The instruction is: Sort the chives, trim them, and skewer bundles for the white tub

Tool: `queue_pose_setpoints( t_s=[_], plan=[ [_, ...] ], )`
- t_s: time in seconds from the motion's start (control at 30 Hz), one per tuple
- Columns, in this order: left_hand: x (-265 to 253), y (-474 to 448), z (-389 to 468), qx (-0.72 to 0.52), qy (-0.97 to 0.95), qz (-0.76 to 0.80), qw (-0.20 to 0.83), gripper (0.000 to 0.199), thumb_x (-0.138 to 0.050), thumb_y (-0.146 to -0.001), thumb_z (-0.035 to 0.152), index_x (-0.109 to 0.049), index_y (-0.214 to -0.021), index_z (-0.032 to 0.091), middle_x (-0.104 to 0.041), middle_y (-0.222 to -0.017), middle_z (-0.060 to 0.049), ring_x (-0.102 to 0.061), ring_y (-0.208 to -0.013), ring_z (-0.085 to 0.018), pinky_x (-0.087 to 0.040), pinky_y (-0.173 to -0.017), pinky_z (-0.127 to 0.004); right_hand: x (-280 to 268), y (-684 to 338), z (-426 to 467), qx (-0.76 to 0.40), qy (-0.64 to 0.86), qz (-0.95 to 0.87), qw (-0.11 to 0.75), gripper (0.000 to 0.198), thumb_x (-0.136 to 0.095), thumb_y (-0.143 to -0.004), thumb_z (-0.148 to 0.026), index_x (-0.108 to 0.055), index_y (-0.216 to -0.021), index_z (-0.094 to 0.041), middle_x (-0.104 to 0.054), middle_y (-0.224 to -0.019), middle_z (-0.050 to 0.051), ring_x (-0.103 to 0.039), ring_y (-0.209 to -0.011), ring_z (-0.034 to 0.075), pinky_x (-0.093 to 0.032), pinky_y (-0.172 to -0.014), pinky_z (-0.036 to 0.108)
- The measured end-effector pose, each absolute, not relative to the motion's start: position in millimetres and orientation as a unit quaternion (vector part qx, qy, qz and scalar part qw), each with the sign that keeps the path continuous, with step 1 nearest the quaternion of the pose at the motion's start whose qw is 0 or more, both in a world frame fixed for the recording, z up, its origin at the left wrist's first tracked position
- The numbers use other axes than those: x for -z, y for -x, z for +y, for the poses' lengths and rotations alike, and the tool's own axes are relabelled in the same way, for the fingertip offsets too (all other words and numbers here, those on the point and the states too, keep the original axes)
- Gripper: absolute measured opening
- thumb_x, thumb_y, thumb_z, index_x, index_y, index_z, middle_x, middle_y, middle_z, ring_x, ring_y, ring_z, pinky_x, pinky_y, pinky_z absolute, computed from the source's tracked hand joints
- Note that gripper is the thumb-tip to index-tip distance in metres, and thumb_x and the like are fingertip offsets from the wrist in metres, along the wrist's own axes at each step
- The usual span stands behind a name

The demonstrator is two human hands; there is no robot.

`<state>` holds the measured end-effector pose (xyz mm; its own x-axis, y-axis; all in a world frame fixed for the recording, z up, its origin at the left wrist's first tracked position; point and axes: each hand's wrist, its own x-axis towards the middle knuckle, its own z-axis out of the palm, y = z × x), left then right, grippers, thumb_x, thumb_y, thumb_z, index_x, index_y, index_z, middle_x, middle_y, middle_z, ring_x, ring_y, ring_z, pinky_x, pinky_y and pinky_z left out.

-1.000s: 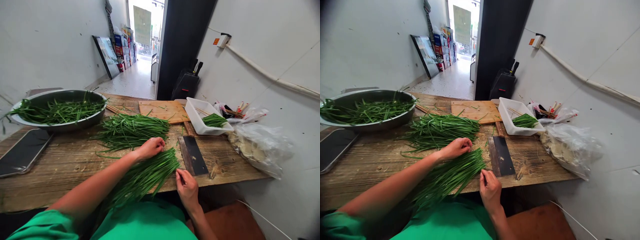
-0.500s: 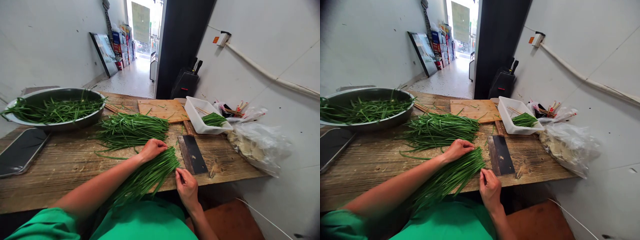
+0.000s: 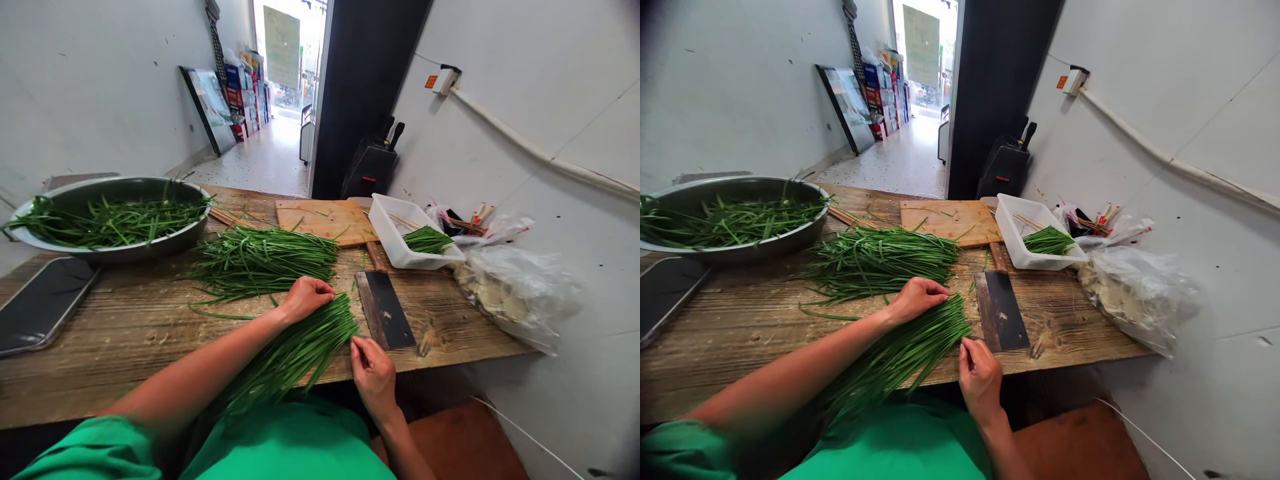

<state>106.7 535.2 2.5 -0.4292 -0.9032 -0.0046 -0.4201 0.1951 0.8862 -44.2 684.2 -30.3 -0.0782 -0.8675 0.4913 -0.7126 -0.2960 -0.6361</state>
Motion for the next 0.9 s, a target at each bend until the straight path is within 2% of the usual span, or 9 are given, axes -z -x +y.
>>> queue_pose_setpoints(
  t_s=[0.43,0.63,0.9],
  plan=[
    [-8,-105,538,0.432,-0.453,-0.73,0.275,0.019,-0.057,-0.067,0.029,-0.069,-0.074,0.015,-0.069,-0.07,0.0,-0.061,-0.064,-0.014,-0.043,-0.057,-0.021,31,44,684,0.445,0.675,0.582,0.083,0.02,-0.043,-0.084,-0.017,-0.062,-0.09,-0.014,-0.06,-0.073,0.006,-0.058,-0.066,0.014,-0.046,-0.06,0.023],
    [-8,-105,538,0.386,-0.435,-0.767,0.27,0.018,-0.055,-0.07,0.027,-0.07,-0.075,0.018,-0.069,-0.071,0.001,-0.062,-0.066,-0.013,-0.043,-0.06,-0.02,31,45,684,0.44,0.676,0.586,0.08,0.019,-0.043,-0.084,-0.017,-0.062,-0.09,-0.014,-0.06,-0.073,0.006,-0.058,-0.066,0.014,-0.046,-0.06,0.023],
    [-27,-113,541,0.329,-0.339,-0.861,0.187,0.022,-0.049,-0.074,0.018,-0.069,-0.083,0.019,-0.069,-0.081,0.001,-0.061,-0.072,-0.014,-0.042,-0.067,-0.019,33,45,685,0.441,0.675,0.586,0.075,0.019,-0.043,-0.084,-0.017,-0.061,-0.09,-0.015,-0.06,-0.074,0.006,-0.058,-0.067,0.014,-0.046,-0.06,0.024]
  ],
)
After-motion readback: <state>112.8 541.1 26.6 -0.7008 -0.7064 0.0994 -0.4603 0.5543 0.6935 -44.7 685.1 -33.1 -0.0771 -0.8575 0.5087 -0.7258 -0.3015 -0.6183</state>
